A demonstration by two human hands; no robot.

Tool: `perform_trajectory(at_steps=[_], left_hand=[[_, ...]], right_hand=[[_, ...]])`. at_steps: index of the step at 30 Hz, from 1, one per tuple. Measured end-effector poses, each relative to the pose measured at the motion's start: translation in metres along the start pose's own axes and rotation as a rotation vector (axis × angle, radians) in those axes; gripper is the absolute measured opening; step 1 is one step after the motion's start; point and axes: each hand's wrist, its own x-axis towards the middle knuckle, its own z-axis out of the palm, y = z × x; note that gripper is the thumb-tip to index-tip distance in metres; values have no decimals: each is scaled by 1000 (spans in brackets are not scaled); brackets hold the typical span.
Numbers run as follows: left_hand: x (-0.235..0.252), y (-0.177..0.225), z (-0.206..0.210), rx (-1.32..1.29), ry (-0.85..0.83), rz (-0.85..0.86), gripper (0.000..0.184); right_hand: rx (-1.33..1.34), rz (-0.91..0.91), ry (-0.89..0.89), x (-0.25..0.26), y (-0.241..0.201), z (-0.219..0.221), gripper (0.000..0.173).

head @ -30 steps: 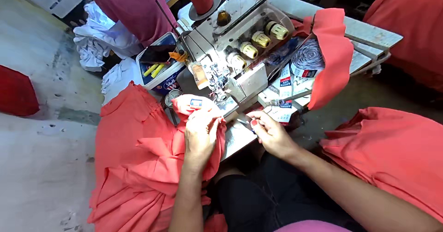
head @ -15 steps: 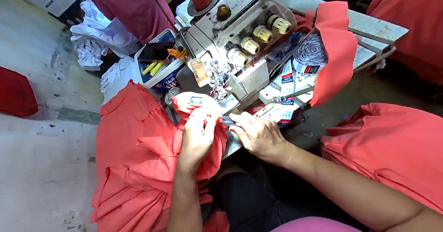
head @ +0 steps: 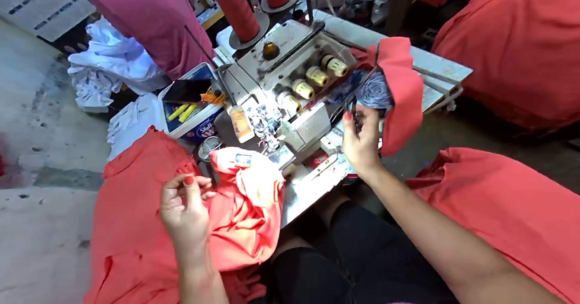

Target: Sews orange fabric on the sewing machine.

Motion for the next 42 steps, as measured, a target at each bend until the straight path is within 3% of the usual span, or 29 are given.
perform_trajectory(at_steps=[2, 4, 7, 9, 12, 16, 19, 23, 26, 28, 31, 33, 37, 42], left_hand=[[9, -3, -5, 168, 24, -227, 27], [18, -8, -13, 303, -113, -417, 45], [28, -25, -16, 328, -340, -449, 52], [30, -36, -11, 239, -426, -438, 52], [29, -44, 1, 168, -449, -423, 54], [30, -51, 8, 219, -440, -411, 74], [35, -52, 14, 303, -436, -433, 76], [40, -50, 26, 413, -433, -427, 86], [42, -48, 32, 557, -398, -386, 91], [37, -38, 35, 664, -309, -347, 83], [27, -40, 33, 645, -181, -156, 59], [25, -40, 30, 602, -263, -93, 47], [22, -41, 32, 511, -455, -285, 48], [21, -19, 18, 599, -374, -314, 30]], right_hand=[[-108, 69, 41, 28, 5, -2, 45], [-259, -11, -18, 26, 0, -8, 51], [-240, -240, -140, -29, -19, -6, 33], [-89, -176, -414, -79, -31, 3, 25], [108, 91, -778, -119, -43, 24, 31], [143, 257, -897, -137, -44, 46, 35], [123, 268, -904, -146, -48, 40, 36], [117, 323, -844, -154, -59, 36, 60], [66, 368, -874, -152, -63, 41, 45], [73, 380, -902, -151, -66, 37, 27], [190, 467, -876, -148, -67, 15, 30], [294, 505, -815, -145, -64, -6, 28], [381, 549, -668, -142, -46, -38, 17], [537, 707, -556, -133, -43, -41, 14]])
